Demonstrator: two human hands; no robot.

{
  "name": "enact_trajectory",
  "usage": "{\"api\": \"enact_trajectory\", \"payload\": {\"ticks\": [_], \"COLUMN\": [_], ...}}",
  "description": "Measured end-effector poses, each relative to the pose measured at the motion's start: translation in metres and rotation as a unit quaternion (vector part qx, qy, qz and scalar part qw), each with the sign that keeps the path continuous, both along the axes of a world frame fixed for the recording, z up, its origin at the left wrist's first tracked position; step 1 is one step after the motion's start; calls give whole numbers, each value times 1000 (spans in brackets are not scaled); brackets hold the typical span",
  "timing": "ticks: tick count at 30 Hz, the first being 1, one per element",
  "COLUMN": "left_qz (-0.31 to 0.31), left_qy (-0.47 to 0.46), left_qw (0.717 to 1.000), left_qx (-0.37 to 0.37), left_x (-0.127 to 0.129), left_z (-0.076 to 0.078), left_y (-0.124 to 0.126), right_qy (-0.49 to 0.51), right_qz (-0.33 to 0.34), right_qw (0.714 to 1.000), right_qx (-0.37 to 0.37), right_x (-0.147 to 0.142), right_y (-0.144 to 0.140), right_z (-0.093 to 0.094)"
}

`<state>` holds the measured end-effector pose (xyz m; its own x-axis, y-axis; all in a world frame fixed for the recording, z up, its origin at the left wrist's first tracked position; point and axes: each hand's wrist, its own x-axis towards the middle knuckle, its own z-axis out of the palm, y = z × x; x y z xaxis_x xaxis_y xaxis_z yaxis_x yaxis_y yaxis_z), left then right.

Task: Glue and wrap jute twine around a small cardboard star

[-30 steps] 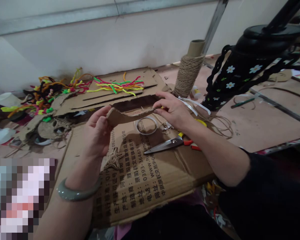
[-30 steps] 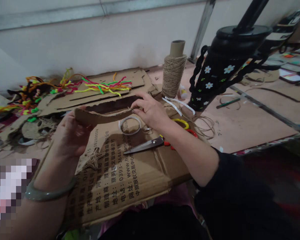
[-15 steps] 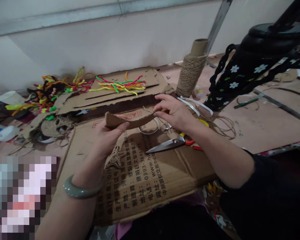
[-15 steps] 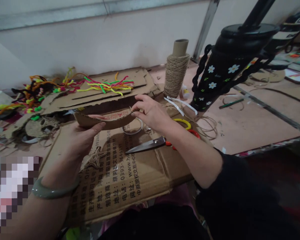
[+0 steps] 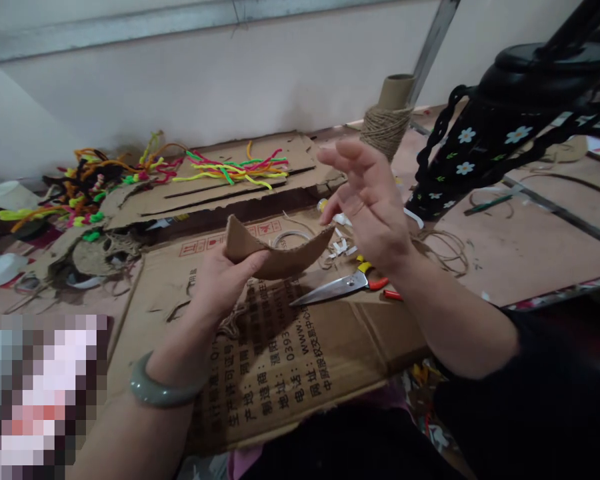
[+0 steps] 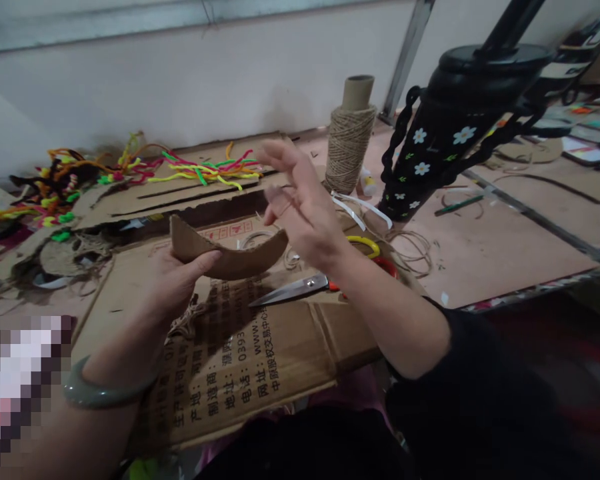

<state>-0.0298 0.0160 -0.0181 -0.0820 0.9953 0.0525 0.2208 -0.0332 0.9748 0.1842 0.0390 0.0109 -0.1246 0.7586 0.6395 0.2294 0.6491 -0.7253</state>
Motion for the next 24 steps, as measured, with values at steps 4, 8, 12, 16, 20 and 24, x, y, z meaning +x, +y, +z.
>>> {"api": "enact_trajectory", "payload": {"ticks": [4, 8, 12, 16, 20, 24], "left_qz": [-59, -91, -91, -103, -115, -126], "left_qy": [12, -12, -13, 5, 6, 7], "left_qw": [997, 995, 995, 994, 993, 992], "left_qx": [-38, -45, -40, -31, -23, -5], "left_x": [9, 15, 16, 17, 18, 18], "left_z": [5, 9, 11, 13, 16, 17], "left_y": [-9, -15, -18, -18, -20, -20], "right_qy": [-17, -94, -120, -123, -132, -161], "right_qz": [93, 120, 117, 120, 132, 108], "right_qw": [995, 988, 985, 983, 981, 981], "right_qx": [20, 26, 41, 62, 54, 25], "right_x": [-18, -25, -24, -24, -25, -26], "right_y": [-14, -16, -15, -15, -14, -15], "right_z": [2, 1, 1, 1, -1, 2]}}
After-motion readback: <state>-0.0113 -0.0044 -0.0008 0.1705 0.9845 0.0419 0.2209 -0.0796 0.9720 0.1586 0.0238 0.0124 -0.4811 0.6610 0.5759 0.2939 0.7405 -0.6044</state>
